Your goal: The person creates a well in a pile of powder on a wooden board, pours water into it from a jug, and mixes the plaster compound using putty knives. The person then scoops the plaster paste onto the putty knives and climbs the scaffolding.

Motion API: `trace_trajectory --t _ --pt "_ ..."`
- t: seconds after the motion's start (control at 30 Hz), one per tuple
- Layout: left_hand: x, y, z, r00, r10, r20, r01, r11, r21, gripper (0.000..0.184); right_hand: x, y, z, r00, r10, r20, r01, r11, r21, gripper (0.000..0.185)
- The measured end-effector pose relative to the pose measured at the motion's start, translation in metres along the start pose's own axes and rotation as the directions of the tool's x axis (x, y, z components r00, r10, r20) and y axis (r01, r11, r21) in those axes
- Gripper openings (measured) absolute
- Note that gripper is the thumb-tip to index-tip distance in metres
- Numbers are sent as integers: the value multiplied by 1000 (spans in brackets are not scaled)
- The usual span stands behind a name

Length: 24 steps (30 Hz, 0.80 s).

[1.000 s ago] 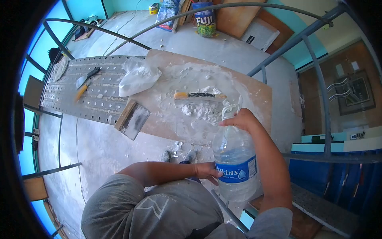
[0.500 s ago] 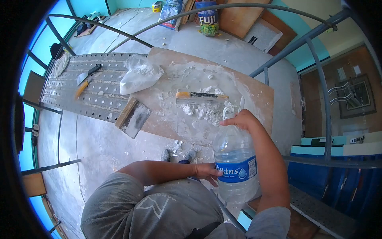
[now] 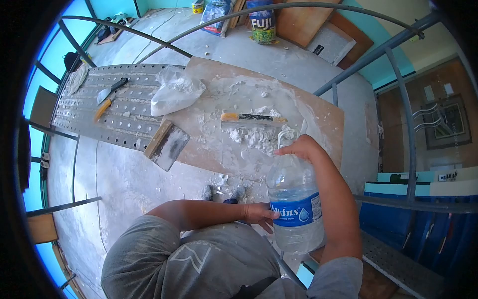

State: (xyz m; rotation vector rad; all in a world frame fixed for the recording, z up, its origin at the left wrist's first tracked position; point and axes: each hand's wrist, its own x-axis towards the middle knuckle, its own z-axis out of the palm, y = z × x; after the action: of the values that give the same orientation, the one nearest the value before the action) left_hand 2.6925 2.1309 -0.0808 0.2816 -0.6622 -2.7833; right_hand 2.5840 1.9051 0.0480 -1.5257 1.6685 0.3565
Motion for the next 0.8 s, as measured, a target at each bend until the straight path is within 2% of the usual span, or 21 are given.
trace_trajectory --t 0.43,0.63,0.8 --pt "3 -2 0 1000 -13 11 13 999 -43 104 0 -6 -2 999 41 34 -38 996 -79 81" --pt "7 -3 0 1000 -22 16 22 1000 -17 110 -2 -8 -2 1000 18 25 -16 997 -74 79" --pt "8 -1 -1 1000 -9 14 9 999 -48 102 3 -5 -3 1000 -8 4 9 993 -115 77"
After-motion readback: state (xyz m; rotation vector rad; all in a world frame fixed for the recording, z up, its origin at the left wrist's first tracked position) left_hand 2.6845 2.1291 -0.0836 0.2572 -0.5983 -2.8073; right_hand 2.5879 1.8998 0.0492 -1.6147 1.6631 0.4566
